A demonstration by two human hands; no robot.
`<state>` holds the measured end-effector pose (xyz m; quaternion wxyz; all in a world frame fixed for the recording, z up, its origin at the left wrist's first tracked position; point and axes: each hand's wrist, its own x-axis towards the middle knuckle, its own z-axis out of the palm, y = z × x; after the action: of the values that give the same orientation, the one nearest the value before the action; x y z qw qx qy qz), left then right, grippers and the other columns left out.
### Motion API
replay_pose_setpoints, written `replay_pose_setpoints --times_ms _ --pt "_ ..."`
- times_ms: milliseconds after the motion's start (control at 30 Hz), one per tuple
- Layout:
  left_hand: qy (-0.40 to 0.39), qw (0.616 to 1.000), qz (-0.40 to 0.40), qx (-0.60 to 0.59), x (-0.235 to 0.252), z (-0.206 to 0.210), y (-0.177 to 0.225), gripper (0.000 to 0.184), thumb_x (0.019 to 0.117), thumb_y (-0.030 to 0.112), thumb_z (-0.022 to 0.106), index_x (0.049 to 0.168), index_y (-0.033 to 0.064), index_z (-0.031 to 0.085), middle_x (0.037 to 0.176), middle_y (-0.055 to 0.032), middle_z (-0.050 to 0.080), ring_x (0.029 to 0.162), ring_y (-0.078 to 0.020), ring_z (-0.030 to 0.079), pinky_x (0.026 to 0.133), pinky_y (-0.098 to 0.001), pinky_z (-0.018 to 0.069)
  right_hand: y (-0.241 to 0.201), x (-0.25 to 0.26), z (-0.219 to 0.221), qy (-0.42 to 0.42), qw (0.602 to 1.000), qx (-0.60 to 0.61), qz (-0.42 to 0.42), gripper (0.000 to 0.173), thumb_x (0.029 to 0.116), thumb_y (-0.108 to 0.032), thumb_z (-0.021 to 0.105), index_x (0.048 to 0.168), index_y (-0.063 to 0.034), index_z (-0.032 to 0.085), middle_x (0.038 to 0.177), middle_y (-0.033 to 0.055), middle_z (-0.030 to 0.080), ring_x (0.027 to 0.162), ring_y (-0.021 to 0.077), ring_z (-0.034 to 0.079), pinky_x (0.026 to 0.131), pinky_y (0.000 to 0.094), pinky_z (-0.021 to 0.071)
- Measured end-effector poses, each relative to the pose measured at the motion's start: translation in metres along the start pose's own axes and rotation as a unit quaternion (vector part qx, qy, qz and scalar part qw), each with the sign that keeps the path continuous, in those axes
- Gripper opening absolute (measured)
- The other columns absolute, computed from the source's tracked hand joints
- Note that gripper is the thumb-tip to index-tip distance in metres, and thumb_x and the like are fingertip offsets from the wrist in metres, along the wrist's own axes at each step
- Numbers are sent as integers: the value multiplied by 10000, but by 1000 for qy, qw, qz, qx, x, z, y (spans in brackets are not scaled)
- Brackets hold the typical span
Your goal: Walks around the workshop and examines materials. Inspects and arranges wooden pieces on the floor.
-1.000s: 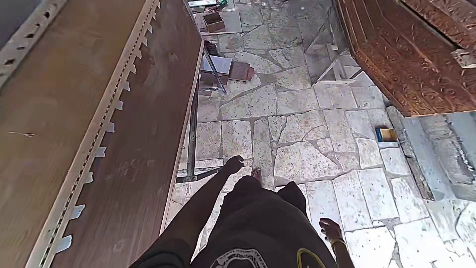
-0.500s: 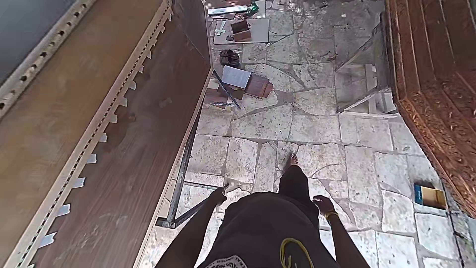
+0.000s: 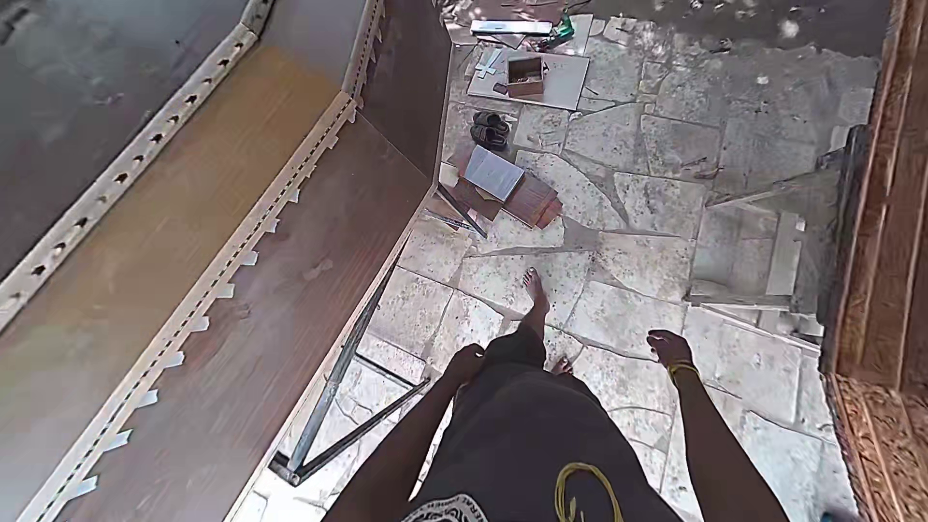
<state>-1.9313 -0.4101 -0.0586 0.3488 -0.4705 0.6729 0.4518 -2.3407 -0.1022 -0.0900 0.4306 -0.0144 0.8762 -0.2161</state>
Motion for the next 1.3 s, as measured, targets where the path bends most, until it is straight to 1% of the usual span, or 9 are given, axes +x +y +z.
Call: replay_pose_setpoints --times_ms 133,267,400,600,833,933,1100,1200,1300 --pt "-25 998 -20 -56 77 -41 24 447 1072 382 518 1307 32 666 1300 -218 673 1255 -352 627 1088 -565 471 -78 33 24 -70 994 -65 -61 313 971 -192 698 1250 -52 715 1159 173 743 1043 313 722 973 525 547" --pt "-40 997 -58 45 130 -125 73 518 1008 414 620 1352 27 619 1358 -234 632 1306 -380 589 1100 -591 454 -119 48 22 -214 960 -168 -72 330 968 -242 707 1259 -87 719 1162 142 749 1085 272 715 1016 493 533" --pt "-7 999 -12 -50 179 -230 145 531 1029 389 608 1408 20 568 1337 -234 642 1225 -371 641 1074 -564 483 -166 87 -34 -103 992 -23 67 332 1009 -197 673 1299 -36 657 1112 197 723 921 301 710 794 491 578" --pt "127 955 3 -268 206 -346 227 444 1055 257 567 1433 25 539 1318 -206 653 1096 -296 699 949 -476 567 -241 182 -109 -70 976 -198 53 338 989 -239 693 1271 -52 698 1211 208 713 1075 361 705 968 558 543" --pt "96 946 -135 -280 244 -325 209 459 1038 269 601 1429 34 550 1322 -227 648 1131 -345 685 984 -533 544 -410 309 -92 -161 960 -224 -44 336 982 -232 691 1260 -42 691 1112 183 737 950 306 718 882 510 562" --pt "52 936 -231 -260 238 -286 203 484 1029 290 626 1425 19 558 1341 -249 636 1179 -377 667 1036 -555 517 -488 363 -86 -191 936 -277 -102 268 987 -193 619 1158 -11 714 1115 210 720 1048 353 691 964 572 517" --pt "-3 910 -321 -264 213 -272 295 402 1037 252 604 1348 -3 610 1281 -255 662 1167 -392 664 1004 -584 523 -602 488 -120 -269 896 -334 -119 366 1020 -297 607 1257 -30 686 1185 211 711 1063 356 699 975 564 525" --pt "-54 927 -346 -132 217 -306 369 379 1007 263 593 1325 64 646 1282 -203 684 1228 -369 646 1030 -605 505 -676 557 -149 -237 863 -432 -107 388 1032 -318 578 1269 -28 682 1288 236 672 1234 404 628 1054 619 462" --pt "-31 928 -297 -224 231 -326 395 418 1052 301 561 1413 91 588 1314 -162 684 1251 -315 644 1081 -554 487 -726 616 -157 -165 876 -441 -107 358 1034 -287 590 1212 3 701 1243 283 674 1211 461 624 1009 673 460"
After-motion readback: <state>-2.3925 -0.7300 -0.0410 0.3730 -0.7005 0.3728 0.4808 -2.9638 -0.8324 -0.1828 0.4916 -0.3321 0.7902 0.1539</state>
